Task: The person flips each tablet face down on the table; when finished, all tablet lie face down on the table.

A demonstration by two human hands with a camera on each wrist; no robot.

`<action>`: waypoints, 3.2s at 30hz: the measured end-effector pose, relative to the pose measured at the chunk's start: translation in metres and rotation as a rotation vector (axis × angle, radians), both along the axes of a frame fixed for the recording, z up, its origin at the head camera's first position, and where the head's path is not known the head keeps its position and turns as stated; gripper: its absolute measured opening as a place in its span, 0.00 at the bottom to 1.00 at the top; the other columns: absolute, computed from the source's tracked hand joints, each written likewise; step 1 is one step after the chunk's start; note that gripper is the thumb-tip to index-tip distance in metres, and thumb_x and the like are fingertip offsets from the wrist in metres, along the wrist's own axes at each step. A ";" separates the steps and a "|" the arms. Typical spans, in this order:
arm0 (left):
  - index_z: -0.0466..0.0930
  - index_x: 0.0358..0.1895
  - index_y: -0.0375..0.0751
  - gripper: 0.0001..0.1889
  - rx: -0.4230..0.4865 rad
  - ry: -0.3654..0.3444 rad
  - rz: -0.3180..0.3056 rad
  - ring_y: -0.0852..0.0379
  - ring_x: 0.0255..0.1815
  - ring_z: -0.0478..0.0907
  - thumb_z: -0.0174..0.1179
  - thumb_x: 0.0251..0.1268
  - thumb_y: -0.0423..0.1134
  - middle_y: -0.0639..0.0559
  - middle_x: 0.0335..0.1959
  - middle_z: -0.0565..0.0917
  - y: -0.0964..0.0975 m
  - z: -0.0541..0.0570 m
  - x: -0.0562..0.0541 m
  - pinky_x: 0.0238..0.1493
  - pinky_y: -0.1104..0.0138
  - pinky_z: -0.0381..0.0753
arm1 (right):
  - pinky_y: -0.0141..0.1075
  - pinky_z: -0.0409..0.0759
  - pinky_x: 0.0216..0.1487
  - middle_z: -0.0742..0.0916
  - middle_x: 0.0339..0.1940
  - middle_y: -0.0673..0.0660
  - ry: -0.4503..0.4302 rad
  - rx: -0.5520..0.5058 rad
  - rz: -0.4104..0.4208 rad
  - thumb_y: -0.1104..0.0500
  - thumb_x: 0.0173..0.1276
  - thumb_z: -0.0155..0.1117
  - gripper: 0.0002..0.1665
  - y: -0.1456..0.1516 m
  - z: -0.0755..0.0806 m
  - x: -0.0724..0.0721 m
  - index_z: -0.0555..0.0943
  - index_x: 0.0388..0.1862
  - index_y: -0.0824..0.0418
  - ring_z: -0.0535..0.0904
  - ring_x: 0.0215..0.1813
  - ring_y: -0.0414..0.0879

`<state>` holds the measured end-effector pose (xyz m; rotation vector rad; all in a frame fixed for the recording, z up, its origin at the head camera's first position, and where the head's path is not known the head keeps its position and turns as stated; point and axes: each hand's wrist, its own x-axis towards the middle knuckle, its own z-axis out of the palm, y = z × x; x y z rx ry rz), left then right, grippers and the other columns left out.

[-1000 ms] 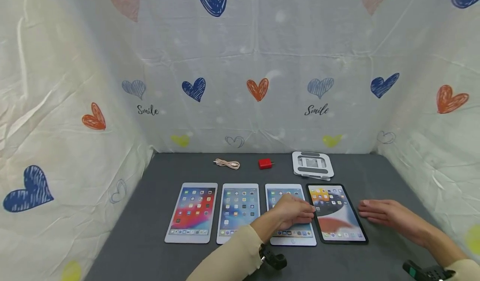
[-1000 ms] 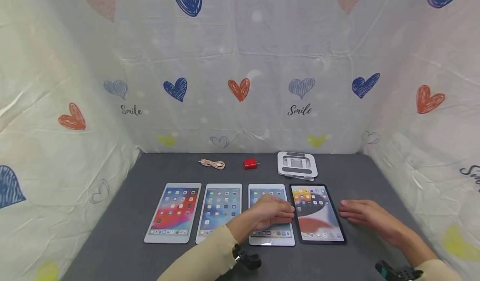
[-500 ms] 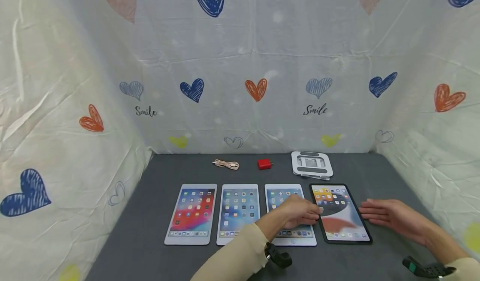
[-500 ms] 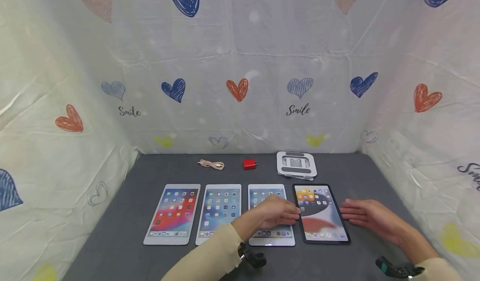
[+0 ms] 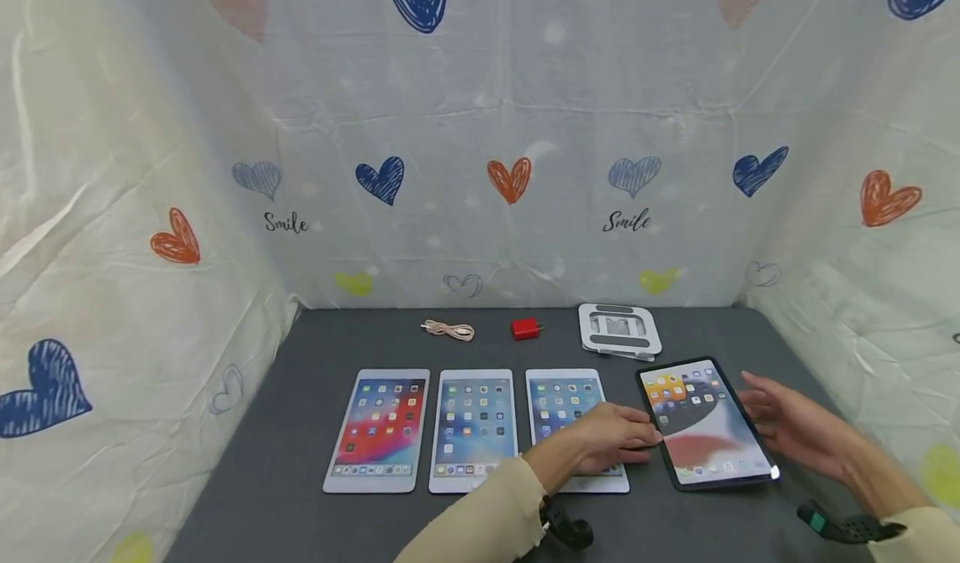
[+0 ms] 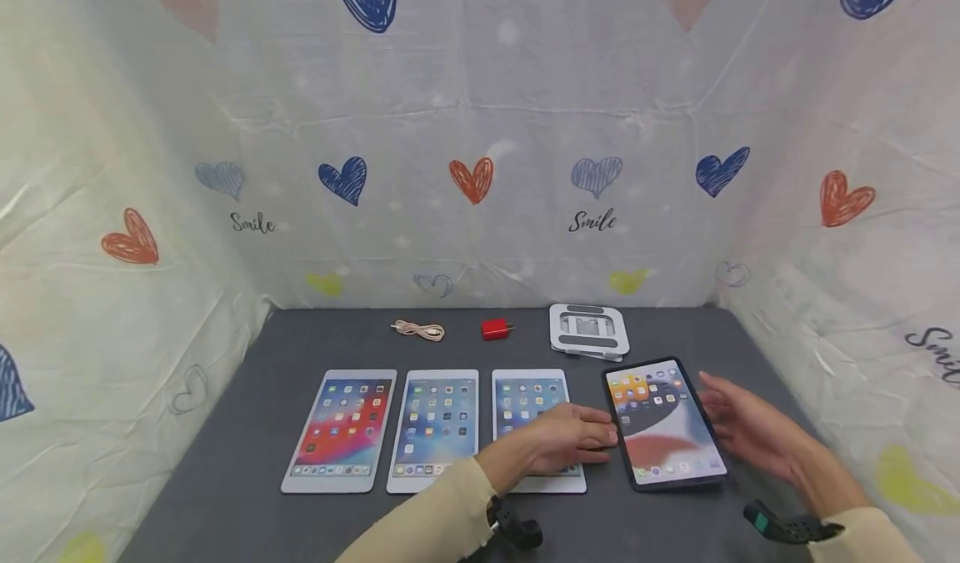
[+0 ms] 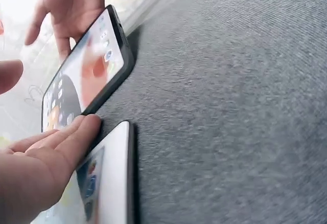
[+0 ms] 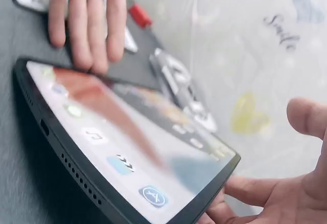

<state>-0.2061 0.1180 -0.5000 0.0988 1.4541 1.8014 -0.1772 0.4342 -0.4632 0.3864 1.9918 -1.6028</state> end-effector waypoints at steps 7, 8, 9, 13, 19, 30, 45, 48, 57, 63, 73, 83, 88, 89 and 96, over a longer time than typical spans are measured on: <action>0.81 0.68 0.28 0.21 0.061 0.032 -0.028 0.41 0.67 0.87 0.67 0.77 0.31 0.34 0.61 0.90 -0.012 0.029 -0.013 0.66 0.56 0.89 | 0.64 0.69 0.82 0.43 0.88 0.81 0.050 0.009 0.042 0.26 0.87 0.25 0.61 -0.014 0.031 -0.001 0.28 0.88 0.75 0.54 0.84 0.77; 0.81 0.68 0.27 0.21 0.094 0.027 -0.039 0.39 0.69 0.86 0.66 0.78 0.31 0.32 0.64 0.88 -0.012 0.034 -0.016 0.67 0.56 0.89 | 0.66 0.65 0.84 0.43 0.88 0.81 0.052 0.012 0.052 0.25 0.87 0.25 0.61 -0.017 0.034 0.000 0.30 0.88 0.76 0.53 0.84 0.77; 0.81 0.68 0.27 0.21 0.124 0.021 -0.045 0.37 0.70 0.84 0.66 0.79 0.31 0.30 0.66 0.86 -0.012 0.040 -0.019 0.68 0.55 0.88 | 0.69 0.59 0.86 0.41 0.88 0.81 0.053 0.012 0.060 0.25 0.87 0.25 0.61 -0.020 0.038 0.000 0.30 0.88 0.75 0.50 0.85 0.78; 0.78 0.71 0.24 0.22 0.222 0.009 -0.089 0.34 0.75 0.79 0.62 0.83 0.34 0.29 0.72 0.81 -0.011 0.062 -0.029 0.73 0.50 0.83 | 0.72 0.54 0.87 0.40 0.88 0.81 0.069 0.036 0.093 0.26 0.88 0.27 0.60 -0.035 0.052 0.001 0.32 0.88 0.75 0.46 0.86 0.81; 0.75 0.75 0.27 0.24 0.244 0.019 -0.115 0.35 0.76 0.79 0.54 0.89 0.40 0.31 0.73 0.81 -0.008 0.080 -0.034 0.78 0.45 0.76 | 0.71 0.60 0.86 0.44 0.89 0.81 0.126 0.096 0.174 0.29 0.90 0.30 0.58 -0.059 0.069 0.004 0.36 0.88 0.77 0.46 0.87 0.81; 0.81 0.68 0.27 0.22 0.194 0.036 -0.031 0.35 0.73 0.82 0.54 0.88 0.42 0.36 0.66 0.87 -0.012 0.087 -0.030 0.77 0.44 0.79 | 0.65 0.71 0.82 0.50 0.89 0.80 0.195 0.118 0.243 0.32 0.92 0.35 0.54 -0.098 0.080 0.002 0.44 0.88 0.78 0.54 0.87 0.77; 0.77 0.71 0.24 0.27 0.123 -0.016 0.148 0.31 0.67 0.86 0.55 0.84 0.45 0.34 0.62 0.86 -0.049 0.092 -0.018 0.72 0.41 0.84 | 0.52 0.82 0.77 0.67 0.85 0.76 0.214 0.017 0.222 0.36 0.92 0.39 0.48 -0.107 0.057 -0.002 0.60 0.85 0.77 0.75 0.79 0.67; 0.74 0.72 0.24 0.28 0.126 -0.038 0.197 0.27 0.67 0.84 0.55 0.83 0.43 0.30 0.62 0.84 -0.052 0.092 -0.015 0.72 0.39 0.83 | 0.54 0.81 0.77 0.69 0.84 0.77 0.162 0.021 0.171 0.36 0.92 0.39 0.49 -0.099 0.039 -0.006 0.60 0.83 0.80 0.77 0.78 0.68; 0.71 0.73 0.22 0.30 0.140 -0.139 0.232 0.23 0.72 0.75 0.57 0.81 0.45 0.31 0.64 0.77 -0.054 0.083 -0.012 0.73 0.36 0.80 | 0.57 0.80 0.77 0.66 0.83 0.82 0.056 -0.038 0.088 0.35 0.92 0.40 0.53 -0.082 0.002 -0.005 0.55 0.82 0.85 0.76 0.78 0.69; 0.74 0.68 0.21 0.29 0.173 -0.201 0.239 0.24 0.73 0.74 0.57 0.80 0.45 0.32 0.63 0.76 -0.046 0.063 -0.010 0.76 0.34 0.77 | 0.58 0.78 0.79 0.64 0.84 0.82 0.049 -0.035 0.037 0.36 0.92 0.40 0.51 -0.074 -0.006 0.000 0.55 0.83 0.83 0.69 0.82 0.72; 0.68 0.72 0.14 0.38 0.157 -0.227 0.290 0.15 0.76 0.68 0.52 0.80 0.52 0.24 0.67 0.75 -0.024 0.033 -0.009 0.79 0.30 0.71 | 0.53 0.78 0.79 0.58 0.87 0.82 0.079 -0.019 0.013 0.39 0.94 0.36 0.49 -0.047 -0.012 0.006 0.49 0.85 0.82 0.59 0.87 0.75; 0.65 0.70 0.10 0.39 0.129 -0.224 0.292 0.13 0.77 0.65 0.54 0.78 0.49 0.17 0.67 0.72 -0.015 0.019 -0.010 0.84 0.33 0.64 | 0.55 0.78 0.79 0.57 0.86 0.83 0.077 0.019 -0.020 0.43 0.94 0.37 0.47 -0.038 -0.013 0.005 0.46 0.85 0.83 0.63 0.84 0.74; 0.64 0.73 0.12 0.37 0.098 -0.143 0.190 0.18 0.79 0.66 0.58 0.78 0.46 0.17 0.73 0.71 -0.023 0.025 -0.012 0.83 0.35 0.67 | 0.47 0.85 0.69 0.75 0.77 0.78 0.089 0.099 -0.017 0.43 0.93 0.41 0.46 -0.038 -0.005 0.003 0.54 0.83 0.83 0.82 0.69 0.53; 0.64 0.74 0.13 0.37 0.097 -0.118 0.168 0.20 0.80 0.67 0.58 0.79 0.45 0.17 0.74 0.71 -0.026 0.025 -0.013 0.83 0.35 0.69 | 0.45 0.86 0.67 0.78 0.75 0.75 0.092 0.121 -0.016 0.42 0.92 0.42 0.46 -0.039 -0.002 0.002 0.55 0.83 0.83 0.83 0.66 0.49; 0.72 0.76 0.24 0.30 0.113 0.017 0.081 0.33 0.76 0.78 0.64 0.82 0.41 0.27 0.73 0.80 -0.068 0.029 -0.012 0.76 0.46 0.80 | 0.40 0.86 0.69 0.77 0.79 0.73 0.146 0.037 0.095 0.41 0.93 0.45 0.49 -0.042 0.020 0.014 0.51 0.85 0.83 0.85 0.68 0.43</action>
